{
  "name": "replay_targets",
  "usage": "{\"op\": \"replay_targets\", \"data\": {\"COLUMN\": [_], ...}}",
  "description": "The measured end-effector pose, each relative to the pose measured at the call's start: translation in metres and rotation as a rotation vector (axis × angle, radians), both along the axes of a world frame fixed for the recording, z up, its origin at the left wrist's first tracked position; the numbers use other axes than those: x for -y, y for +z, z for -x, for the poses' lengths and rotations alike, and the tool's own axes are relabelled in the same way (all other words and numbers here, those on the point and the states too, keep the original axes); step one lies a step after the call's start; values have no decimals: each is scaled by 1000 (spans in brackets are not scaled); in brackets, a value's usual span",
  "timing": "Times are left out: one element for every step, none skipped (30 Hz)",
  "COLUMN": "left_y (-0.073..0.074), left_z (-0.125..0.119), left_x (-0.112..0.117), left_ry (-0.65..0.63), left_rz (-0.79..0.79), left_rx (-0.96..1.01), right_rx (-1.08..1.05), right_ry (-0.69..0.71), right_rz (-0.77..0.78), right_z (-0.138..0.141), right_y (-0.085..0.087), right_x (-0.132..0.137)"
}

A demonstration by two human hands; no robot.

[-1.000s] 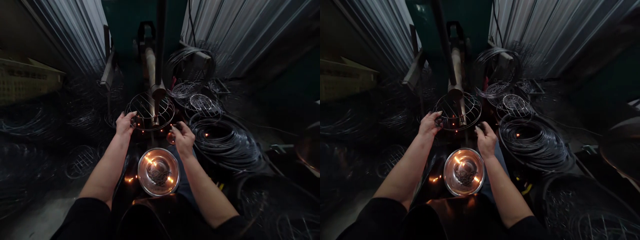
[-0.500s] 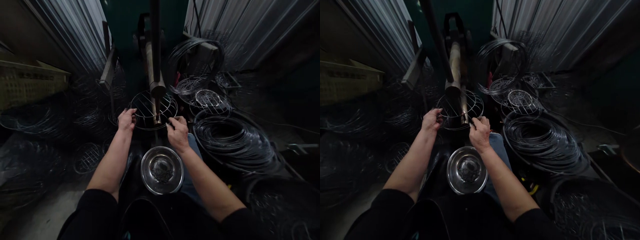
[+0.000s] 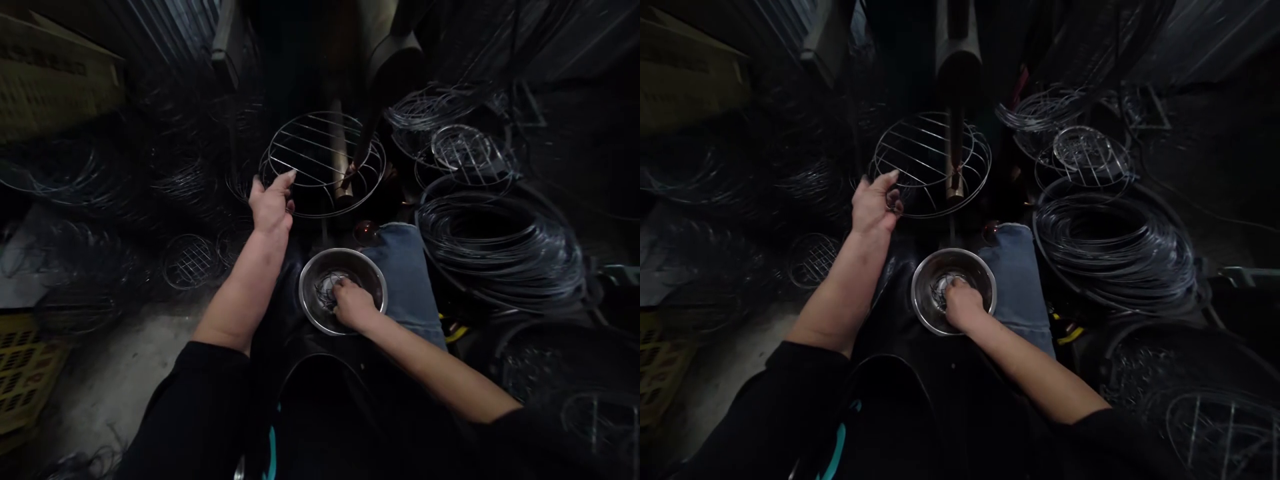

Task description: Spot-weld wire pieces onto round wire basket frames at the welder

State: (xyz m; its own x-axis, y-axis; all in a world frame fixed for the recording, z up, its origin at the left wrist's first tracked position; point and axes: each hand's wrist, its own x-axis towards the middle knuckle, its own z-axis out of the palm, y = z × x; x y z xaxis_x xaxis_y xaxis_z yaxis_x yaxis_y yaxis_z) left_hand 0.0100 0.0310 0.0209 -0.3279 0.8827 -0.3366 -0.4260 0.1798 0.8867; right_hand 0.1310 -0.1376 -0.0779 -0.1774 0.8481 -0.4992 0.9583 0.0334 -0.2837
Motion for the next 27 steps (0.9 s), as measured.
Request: {"op": "replay_targets", "data": {"left_y": [-1,-1,-1,-1,0,1,2,4,4,5,5,5,5,4,3,2,0,-1,-1,-2,-2,-2,-2,-1,0,1,2], "left_z": [1,2,3,5,8,11,14,17,19,22,23,25,25,25,25,25,25,25,25,25,25,25,25,26,26,26,26], "left_x": [6,11,14,15,15,14,11,8,4,-1,-5,-8,-11,-13,-15,-16,-16,-17,-17,-18,-18,-19,-19,-19,-19,-19,-19], "left_ry": [8,14,17,16,11,7,6,11,19,28,33,33,27,20,14,7,1,-3,-9,-13,-15,-15,-14,-16,-18,-21,-23], "left_rz": [-2,0,1,-1,-10,-25,-40,-50,-49,-39,-26,-13,-5,-3,-5,-8,-7,-3,2,9,15,20,22,20,17,15,13], "left_rx": [2,4,9,13,18,19,16,7,-6,-22,-37,-48,-55,-58,-59,-59,-62,-68,-75,-82,-87,-89,-88,-84,-80,-75,-71], "right_rx": [7,9,10,8,2,-8,-19,-40,-79,-134,-202,-282,-364,-438,-496,-545,-584,-616,-644,-674,-704,-735,-770,-812,-861,-918,-982], "right_ry": [10,16,23,27,28,26,26,25,17,-4,-42,-96,-162,-229,-289,-342,-390,-431,-468,-502,-531,-551,-561,-566,-571,-576,-585], "right_rz": [8,19,34,47,55,55,47,37,25,16,13,16,20,27,37,54,70,87,103,114,118,113,101,86,69,52,33], "right_z": [4,7,8,9,8,5,2,-2,-8,-13,-19,-25,-31,-36,-41,-45,-49,-52,-54,-57,-59,-61,-62,-64,-65,-65,-65], "right_y": [-2,-3,-2,-1,1,4,7,12,16,21,25,28,31,33,34,35,34,33,32,32,32,33,34,37,42,47,53], "right_x": [3,5,7,8,8,7,5,3,0,-3,-6,-9,-12,-15,-18,-20,-22,-23,-24,-25,-26,-26,-27,-28,-30,-32,-36]}}
